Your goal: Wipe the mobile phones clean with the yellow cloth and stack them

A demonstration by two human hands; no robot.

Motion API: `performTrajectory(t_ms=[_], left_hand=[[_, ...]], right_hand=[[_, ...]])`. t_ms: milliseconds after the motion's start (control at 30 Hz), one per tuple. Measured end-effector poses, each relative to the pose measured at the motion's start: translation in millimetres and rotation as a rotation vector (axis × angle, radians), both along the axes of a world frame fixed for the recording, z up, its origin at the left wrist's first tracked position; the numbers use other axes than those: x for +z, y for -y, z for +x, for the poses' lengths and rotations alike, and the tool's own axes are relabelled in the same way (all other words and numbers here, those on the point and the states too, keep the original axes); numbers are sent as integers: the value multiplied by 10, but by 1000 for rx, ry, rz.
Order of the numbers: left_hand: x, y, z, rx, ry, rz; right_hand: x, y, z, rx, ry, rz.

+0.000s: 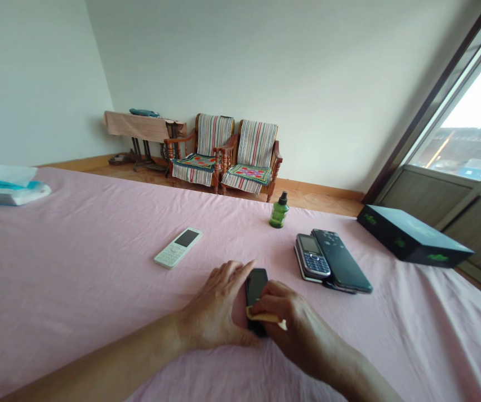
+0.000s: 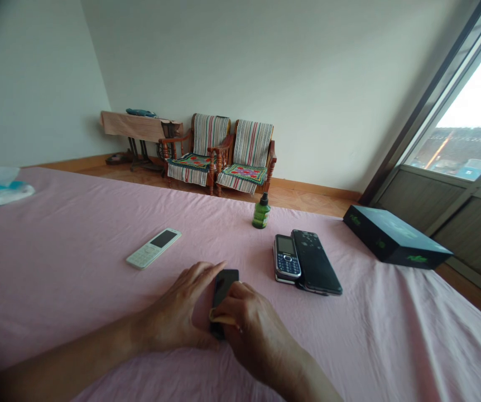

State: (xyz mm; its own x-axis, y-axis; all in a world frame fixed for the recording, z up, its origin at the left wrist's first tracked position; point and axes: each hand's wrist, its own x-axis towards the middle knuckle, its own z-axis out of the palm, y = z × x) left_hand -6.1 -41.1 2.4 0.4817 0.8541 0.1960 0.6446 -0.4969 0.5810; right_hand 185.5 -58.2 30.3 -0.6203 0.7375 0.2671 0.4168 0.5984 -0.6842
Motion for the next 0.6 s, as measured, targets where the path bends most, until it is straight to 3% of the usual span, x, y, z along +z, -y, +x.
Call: performTrajectory(t_ms=[300,600], left_hand=[[-14,1,-7,-1,5,-10],[-37,-35,-18,-26,-25,18]], right_hand=[[73,-64,229,-59,195,-1],[21,-44,38,-15,51,41]])
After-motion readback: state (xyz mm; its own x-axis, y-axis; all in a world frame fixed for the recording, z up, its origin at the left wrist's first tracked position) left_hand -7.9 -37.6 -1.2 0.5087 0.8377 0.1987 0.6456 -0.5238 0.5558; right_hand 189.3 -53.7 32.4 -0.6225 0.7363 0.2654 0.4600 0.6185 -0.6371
